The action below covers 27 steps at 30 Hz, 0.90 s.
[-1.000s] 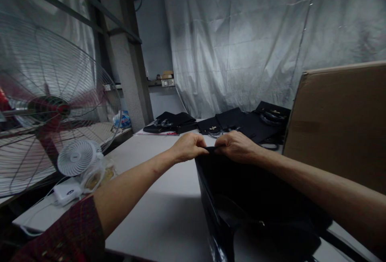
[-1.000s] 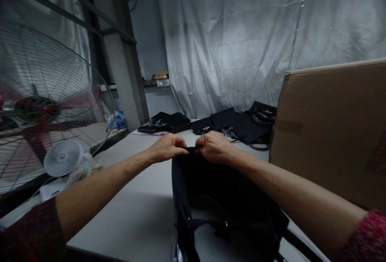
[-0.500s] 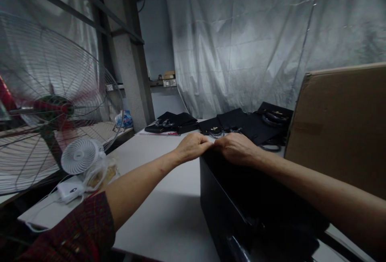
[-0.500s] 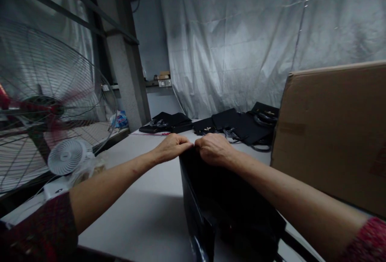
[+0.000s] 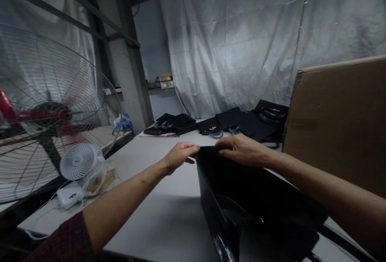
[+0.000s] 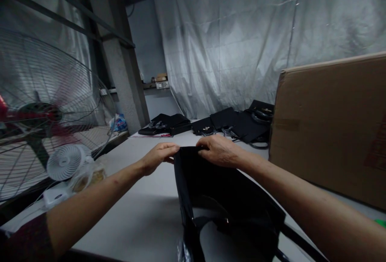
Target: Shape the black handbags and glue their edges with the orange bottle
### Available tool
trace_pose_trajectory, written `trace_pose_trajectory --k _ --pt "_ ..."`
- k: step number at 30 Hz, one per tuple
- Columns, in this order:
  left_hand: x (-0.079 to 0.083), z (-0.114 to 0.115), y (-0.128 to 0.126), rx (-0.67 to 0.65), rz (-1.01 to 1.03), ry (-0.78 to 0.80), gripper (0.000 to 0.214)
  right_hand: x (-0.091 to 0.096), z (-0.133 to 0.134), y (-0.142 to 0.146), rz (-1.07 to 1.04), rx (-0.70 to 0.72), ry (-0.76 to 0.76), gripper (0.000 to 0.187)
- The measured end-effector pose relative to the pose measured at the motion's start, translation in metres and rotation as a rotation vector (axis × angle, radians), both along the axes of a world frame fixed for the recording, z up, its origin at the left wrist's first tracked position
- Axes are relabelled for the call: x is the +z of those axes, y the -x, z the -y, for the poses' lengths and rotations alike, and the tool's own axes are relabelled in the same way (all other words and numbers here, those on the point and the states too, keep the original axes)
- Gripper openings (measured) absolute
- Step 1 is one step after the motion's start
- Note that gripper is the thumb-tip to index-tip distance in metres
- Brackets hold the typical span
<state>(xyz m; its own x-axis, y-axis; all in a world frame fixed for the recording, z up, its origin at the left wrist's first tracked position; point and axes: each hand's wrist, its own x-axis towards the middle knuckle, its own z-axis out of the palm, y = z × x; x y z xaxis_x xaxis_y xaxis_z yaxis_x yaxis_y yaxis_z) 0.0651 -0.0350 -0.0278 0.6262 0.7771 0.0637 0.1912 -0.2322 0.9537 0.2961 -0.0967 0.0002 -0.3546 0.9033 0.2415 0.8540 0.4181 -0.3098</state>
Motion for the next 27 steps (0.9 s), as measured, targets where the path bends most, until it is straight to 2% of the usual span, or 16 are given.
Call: trace_pose_trajectory --k 5,11,13,17,20,22,24,27 --pt "0.016 0.002 -0.014 0.168 -0.123 -0.083 0.022 0.002 -0.01 0.012 0.128 -0.02 -0.084 0.031" --pt "0.023 0.004 -0.022 0.195 -0.246 -0.189 0.014 0.002 -0.026 0.023 0.257 -0.039 -0.134 0.028" --pt "0.023 0.003 -0.021 0.188 -0.316 -0.297 0.015 0.001 -0.028 0.024 0.28 -0.042 -0.145 0.028" --pt "0.024 0.002 -0.022 0.199 -0.443 -0.631 0.017 -0.001 -0.029 0.026 0.303 -0.033 -0.153 0.025" --pt "0.022 0.001 -0.025 0.235 -0.473 -0.732 0.017 0.001 -0.031 0.027 0.27 -0.031 -0.148 0.024" --pt "0.02 0.0 -0.025 0.251 -0.45 -0.697 0.018 0.002 -0.03 0.022 0.224 -0.031 -0.127 0.027" --pt "0.016 0.001 -0.022 0.24 -0.391 -0.583 0.022 0.002 -0.027 0.011 0.178 -0.032 -0.096 0.036" --pt "0.011 0.003 -0.017 0.176 -0.26 -0.336 0.031 -0.001 -0.011 -0.013 -0.104 -0.049 -0.021 0.043"
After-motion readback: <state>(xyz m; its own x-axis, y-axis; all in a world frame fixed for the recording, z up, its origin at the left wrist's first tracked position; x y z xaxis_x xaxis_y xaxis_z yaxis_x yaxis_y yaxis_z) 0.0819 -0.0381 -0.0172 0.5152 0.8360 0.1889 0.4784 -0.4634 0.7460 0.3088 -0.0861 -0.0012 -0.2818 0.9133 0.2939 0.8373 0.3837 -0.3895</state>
